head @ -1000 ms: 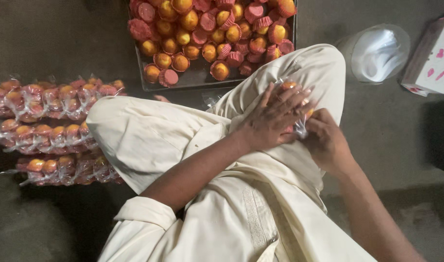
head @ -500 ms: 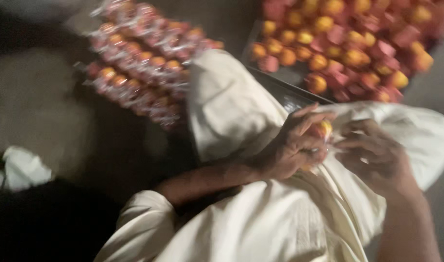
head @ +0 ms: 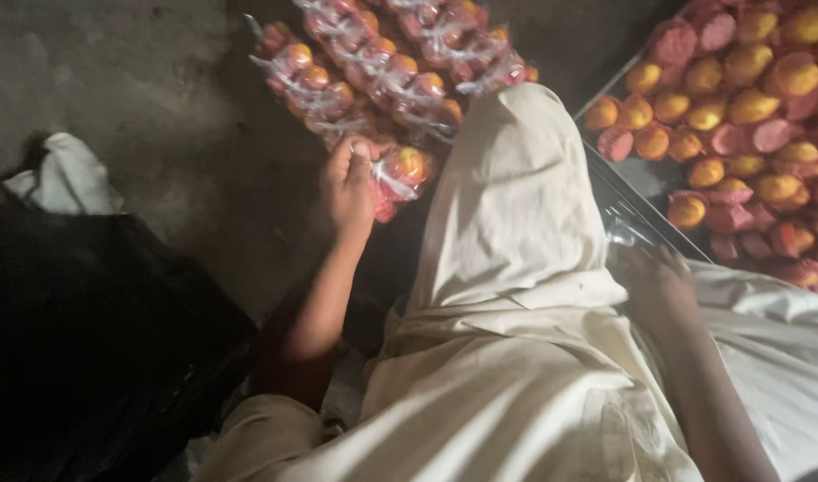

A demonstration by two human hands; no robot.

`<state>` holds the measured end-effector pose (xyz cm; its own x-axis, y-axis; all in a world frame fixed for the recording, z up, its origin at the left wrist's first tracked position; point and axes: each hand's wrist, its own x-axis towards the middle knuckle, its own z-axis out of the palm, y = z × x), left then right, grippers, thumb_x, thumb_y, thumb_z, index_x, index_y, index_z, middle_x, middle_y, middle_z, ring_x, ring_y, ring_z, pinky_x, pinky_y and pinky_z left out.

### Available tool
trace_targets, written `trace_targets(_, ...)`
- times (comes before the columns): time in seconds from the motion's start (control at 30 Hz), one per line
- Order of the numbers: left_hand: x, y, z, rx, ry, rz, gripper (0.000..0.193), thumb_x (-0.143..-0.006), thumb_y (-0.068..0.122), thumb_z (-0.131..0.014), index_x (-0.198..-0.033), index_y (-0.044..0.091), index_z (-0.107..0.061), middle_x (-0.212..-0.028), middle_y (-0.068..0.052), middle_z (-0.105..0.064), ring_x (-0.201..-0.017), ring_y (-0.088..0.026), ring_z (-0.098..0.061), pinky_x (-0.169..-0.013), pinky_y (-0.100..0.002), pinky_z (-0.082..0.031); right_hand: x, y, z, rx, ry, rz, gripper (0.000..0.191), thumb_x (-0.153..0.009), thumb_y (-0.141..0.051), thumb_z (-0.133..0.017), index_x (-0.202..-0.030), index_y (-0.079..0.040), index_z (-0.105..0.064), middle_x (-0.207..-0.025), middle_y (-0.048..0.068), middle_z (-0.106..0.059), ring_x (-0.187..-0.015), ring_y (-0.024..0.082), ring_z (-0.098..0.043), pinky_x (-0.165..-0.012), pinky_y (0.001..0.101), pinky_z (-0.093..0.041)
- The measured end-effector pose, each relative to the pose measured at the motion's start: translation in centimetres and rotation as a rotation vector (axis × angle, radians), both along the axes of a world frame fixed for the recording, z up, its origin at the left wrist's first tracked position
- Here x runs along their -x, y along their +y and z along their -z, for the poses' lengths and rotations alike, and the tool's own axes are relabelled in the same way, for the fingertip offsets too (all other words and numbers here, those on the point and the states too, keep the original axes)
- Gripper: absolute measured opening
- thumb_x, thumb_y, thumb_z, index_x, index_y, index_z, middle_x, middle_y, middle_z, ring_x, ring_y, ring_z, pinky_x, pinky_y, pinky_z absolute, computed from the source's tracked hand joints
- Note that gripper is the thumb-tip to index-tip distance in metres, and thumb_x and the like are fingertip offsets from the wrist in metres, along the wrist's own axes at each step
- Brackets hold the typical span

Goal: The person sits cross-legged on the floor and packs orange sweets in pink paper cups into small clear plastic bags, twisting the bags closed and placing the filled bags in rows beside them, taking more sweets from a tray.

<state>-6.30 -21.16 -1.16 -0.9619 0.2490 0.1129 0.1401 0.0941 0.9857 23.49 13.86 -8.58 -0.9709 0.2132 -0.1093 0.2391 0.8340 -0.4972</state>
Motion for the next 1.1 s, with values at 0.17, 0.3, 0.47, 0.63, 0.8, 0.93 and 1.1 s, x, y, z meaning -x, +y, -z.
trace_targets(0.17, -2.7, 0.1, 13.7, -0.004, 0.210, -0.076, 0.028, -0.111, 0.019, -0.048, -0.118, -0.005, -0.060, -0.114, -0.012, -0.062, -0.110, -0.019, -0.061, -0.098, -0.035, -0.051, 0.1, 1.0, 3.2, 0.060, -0.126, 0.285, 0.035, -0.091, -0.023, -0.065, -0.121, -0.006, -0.069, -0.127, 0.021, -0.066, -0.121, 0.041, -0.059, -0.101, 0.0495, -0.047)
trace_targets(0.3, -3.8, 0.6, 17.3, 0.684, 0.290, -0.316, 0.039, -0.106, 0.019, -0.054, -0.136, -0.005, -0.053, -0.136, -0.028, -0.052, -0.126, -0.039, -0.048, -0.106, -0.052, -0.039, 0.7, 1.7, 2.1, 0.058, -0.056, 0.247, 0.038, -0.094, -0.023, -0.062, -0.129, -0.007, -0.065, -0.133, 0.017, -0.065, -0.128, 0.037, -0.058, -0.108, 0.0464, -0.047)
trace_targets(0.47, -2.6, 3.1, 13.7, 0.764, 0.512, -0.372, 0.038, -0.101, 0.013, -0.057, -0.136, -0.002, -0.051, -0.136, -0.025, -0.051, -0.127, -0.039, -0.047, -0.109, -0.052, -0.038, 1.5, 1.5, 0.8, 0.028, 0.109, 0.089, 0.051, -0.081, -0.009, -0.053, -0.132, -0.008, -0.062, -0.138, 0.020, -0.065, -0.124, 0.037, -0.060, -0.101, 0.0460, -0.047)
trace_targets(0.63, -1.4, 12.3, 5.4, 0.068, 0.096, 0.074, 0.031, -0.099, 0.001, -0.057, -0.129, 0.005, -0.054, -0.122, -0.013, -0.057, -0.114, -0.025, -0.056, -0.103, -0.040, -0.046, 3.6, 1.5, 1.5, -0.022, -0.166, 0.034, 0.036, -0.091, -0.012, -0.053, -0.125, -0.011, -0.065, -0.123, 0.018, -0.069, -0.113, 0.038, -0.065, -0.095, 0.0478, -0.051)
trace_targets(0.8, -8.7, 26.6, 1.7, -0.387, -0.083, 0.730, 0.040, -0.100, -0.013, -0.053, -0.137, 0.004, -0.053, -0.120, -0.011, -0.054, -0.117, -0.021, -0.056, -0.108, -0.032, -0.048, 3.8, 3.0, 0.8, 0.065, -0.066, 0.205, 0.016, -0.088, -0.006, -0.061, -0.101, -0.008, -0.069, -0.101, 0.015, -0.068, -0.099, 0.036, -0.066, -0.087, 0.0446, -0.053)
trace_targets(0.93, -14.8, 30.6, 4.2, 0.183, 0.346, 0.922, 0.067, -0.079, 0.004, -0.072, -0.142, 0.015, -0.051, -0.124, -0.023, -0.061, -0.116, -0.041, -0.059, -0.097, -0.046, -0.050, 0.5, 5.4, -0.5, 0.553, 0.332, 0.398, 0.027, -0.085, 0.011, -0.053, -0.101, -0.004, -0.070, -0.101, 0.006, -0.067, -0.092, 0.024, -0.065, -0.078, 0.0350, -0.051)
trace_targets(1.1, -15.2, 32.3, 9.6, 0.647, 0.212, 1.279, 0.019, -0.085, 0.016, -0.072, -0.103, 0.015, -0.078, -0.100, -0.014, -0.077, -0.094, -0.032, -0.073, -0.085, -0.046, -0.058, -7.1, 7.8, -3.4, 1.282, 0.695, 0.936, 0.008, -0.104, -0.005, -0.061, -0.100, -0.011, -0.064, -0.089, -0.002, -0.063, -0.080, 0.010, -0.061, -0.076, 0.0287, -0.054)
